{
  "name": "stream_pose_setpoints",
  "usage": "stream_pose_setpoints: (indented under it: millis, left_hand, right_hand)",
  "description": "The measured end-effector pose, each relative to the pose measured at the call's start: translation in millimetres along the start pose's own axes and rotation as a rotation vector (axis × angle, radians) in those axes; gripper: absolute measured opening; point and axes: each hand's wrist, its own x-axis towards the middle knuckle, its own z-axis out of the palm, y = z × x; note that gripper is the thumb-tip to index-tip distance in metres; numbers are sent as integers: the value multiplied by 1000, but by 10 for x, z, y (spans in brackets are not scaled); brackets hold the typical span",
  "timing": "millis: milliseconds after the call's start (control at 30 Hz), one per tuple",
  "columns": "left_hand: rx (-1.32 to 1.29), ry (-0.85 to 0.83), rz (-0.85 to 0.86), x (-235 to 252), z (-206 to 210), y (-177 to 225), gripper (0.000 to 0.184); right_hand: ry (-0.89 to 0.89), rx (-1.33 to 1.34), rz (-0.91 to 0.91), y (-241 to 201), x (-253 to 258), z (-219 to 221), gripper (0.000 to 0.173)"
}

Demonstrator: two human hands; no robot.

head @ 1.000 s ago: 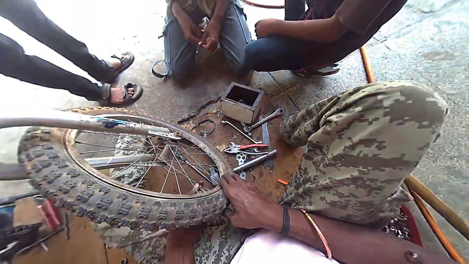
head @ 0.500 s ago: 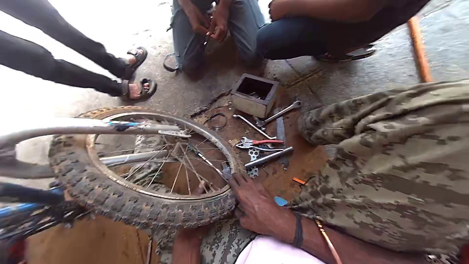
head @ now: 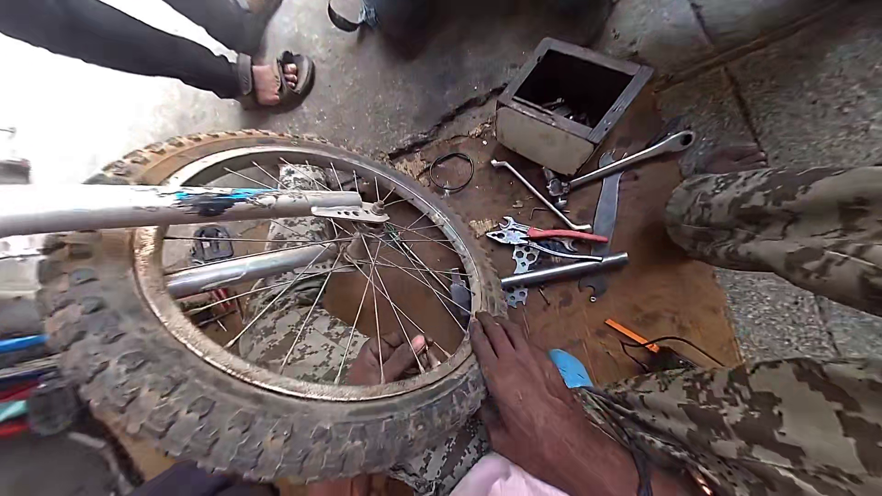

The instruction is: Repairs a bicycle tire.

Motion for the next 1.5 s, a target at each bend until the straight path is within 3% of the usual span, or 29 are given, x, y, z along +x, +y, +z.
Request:
stream_pose_setpoints:
  millis: [267, 467, 567, 767, 1033, 1367, 1500]
  left_hand:
    - [95, 7, -193, -65, 106, 210, 19]
    - [141, 80, -311, -73, 211, 275, 24]
    - [105, 58, -267, -82, 170, 219, 24]
    - [-323, -156, -122, -72, -42, -50, 21]
    - [-473, -227, -18, -3, -27, -248, 20]
    - [-121, -77, 46, -66, 135, -61, 27]
    - [-103, -34, 18, -110, 148, -95, 26]
  right_hand:
    - [101, -23, -40, 7, -19, 52, 96]
    - [61, -19, -51, 29, -31, 51, 103]
    - [53, -9, -43, 42, -36, 53, 105]
    - [105, -20, -98, 55, -27, 58, 99]
    - [105, -27, -106, 89, -31, 46, 97]
    - [86, -27, -98, 98, -18, 40, 102]
    - [94, -23, -112, 111, -24, 44, 101]
